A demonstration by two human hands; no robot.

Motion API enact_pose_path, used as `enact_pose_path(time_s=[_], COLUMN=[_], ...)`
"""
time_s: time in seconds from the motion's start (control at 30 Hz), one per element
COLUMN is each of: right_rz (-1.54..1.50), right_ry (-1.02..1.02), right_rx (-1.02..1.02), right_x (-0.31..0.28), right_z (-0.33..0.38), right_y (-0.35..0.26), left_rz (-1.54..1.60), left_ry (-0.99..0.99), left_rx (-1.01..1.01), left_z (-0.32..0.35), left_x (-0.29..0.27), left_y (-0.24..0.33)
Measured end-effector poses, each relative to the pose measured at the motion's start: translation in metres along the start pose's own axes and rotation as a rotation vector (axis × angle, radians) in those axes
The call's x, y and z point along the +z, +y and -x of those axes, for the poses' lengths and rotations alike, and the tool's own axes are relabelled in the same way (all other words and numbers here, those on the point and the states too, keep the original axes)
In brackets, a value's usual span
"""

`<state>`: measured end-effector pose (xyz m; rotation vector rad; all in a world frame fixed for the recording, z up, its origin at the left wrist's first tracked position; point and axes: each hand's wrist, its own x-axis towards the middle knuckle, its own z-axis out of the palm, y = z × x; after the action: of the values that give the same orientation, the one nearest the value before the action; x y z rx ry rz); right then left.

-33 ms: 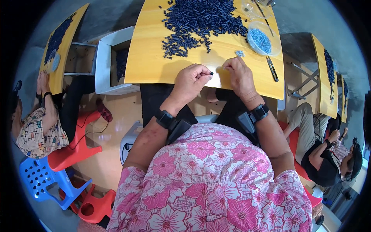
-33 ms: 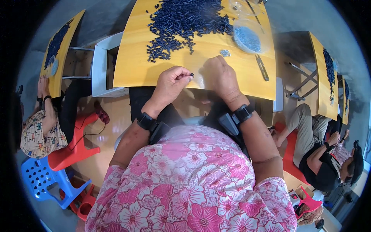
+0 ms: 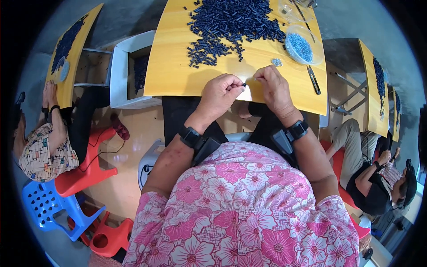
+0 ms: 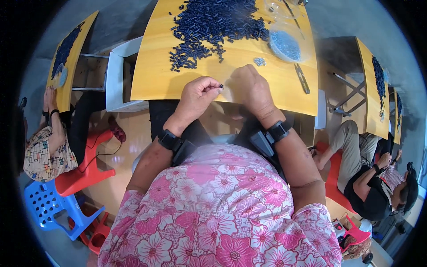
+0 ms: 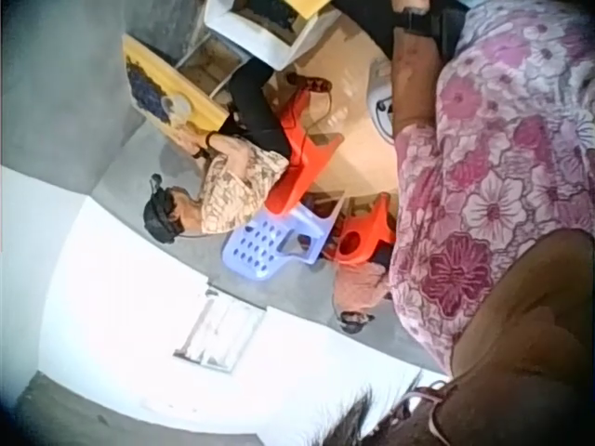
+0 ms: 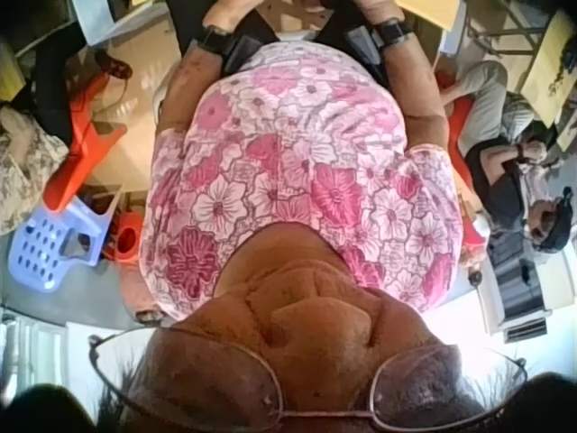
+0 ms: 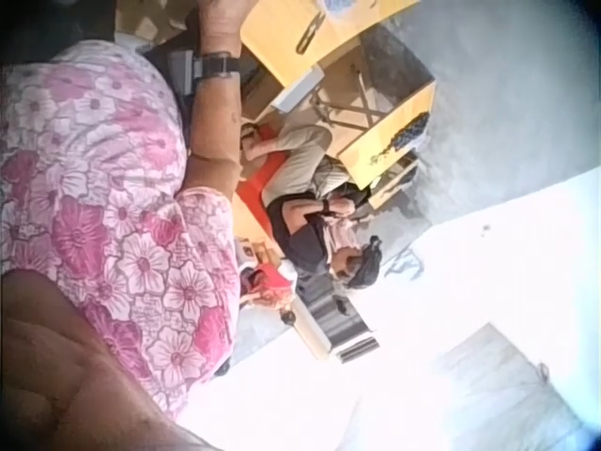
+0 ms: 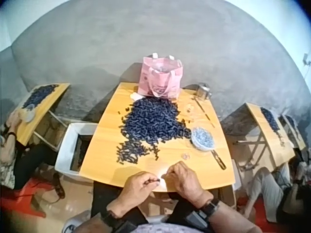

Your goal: Assembling small blue plastic components into black housings at a workstation.

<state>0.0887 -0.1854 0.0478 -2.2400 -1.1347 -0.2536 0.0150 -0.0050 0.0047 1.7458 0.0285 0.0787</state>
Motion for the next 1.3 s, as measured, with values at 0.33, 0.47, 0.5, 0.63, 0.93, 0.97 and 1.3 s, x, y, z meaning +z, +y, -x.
enact_pose_path(time_s=[0.33,0.47,0.5,0.63,0.93,0.97,1.3], right_rz=[-0.072,-0.054,-0.017,0.034,-0.501,-0.501,-0.533], right_ry=[-0.191,-0.245,-0.276,-0.293,-0.022,-0.023,0.124], right_rx=[0.130,0.095,0.066,0.011,0.471,0.470,0.484], right_x=[0.014,0.006,0.003,0.005,0.025,0.026,0.035], right_z=[-0.001,-0.004,-0.005,-0.001,0.011,0.012,0.025], right_y=[0.001,-0.005,-0.008,-0.013,-0.016,-0.016,-0.028], left_rz=[-0.039,-0.035,-0.032,0.025,0.085,0.085,0.009], left_ry=[0.032,0.030,0.031,0.031,0.050,0.051,0.096], left_rx=[0.034,0.033,0.023,-0.044,-0.006,-0.007,0.032], left_z=[0.000,0.000,0.000,-0.001,0.000,0.000,0.003], left_x=[0.000,-0.001,-0.001,0.001,0.003,0.003,0.003], left_y=[0.000,-0.001,-0.002,-0.004,-0.009,-0.011,-0.001])
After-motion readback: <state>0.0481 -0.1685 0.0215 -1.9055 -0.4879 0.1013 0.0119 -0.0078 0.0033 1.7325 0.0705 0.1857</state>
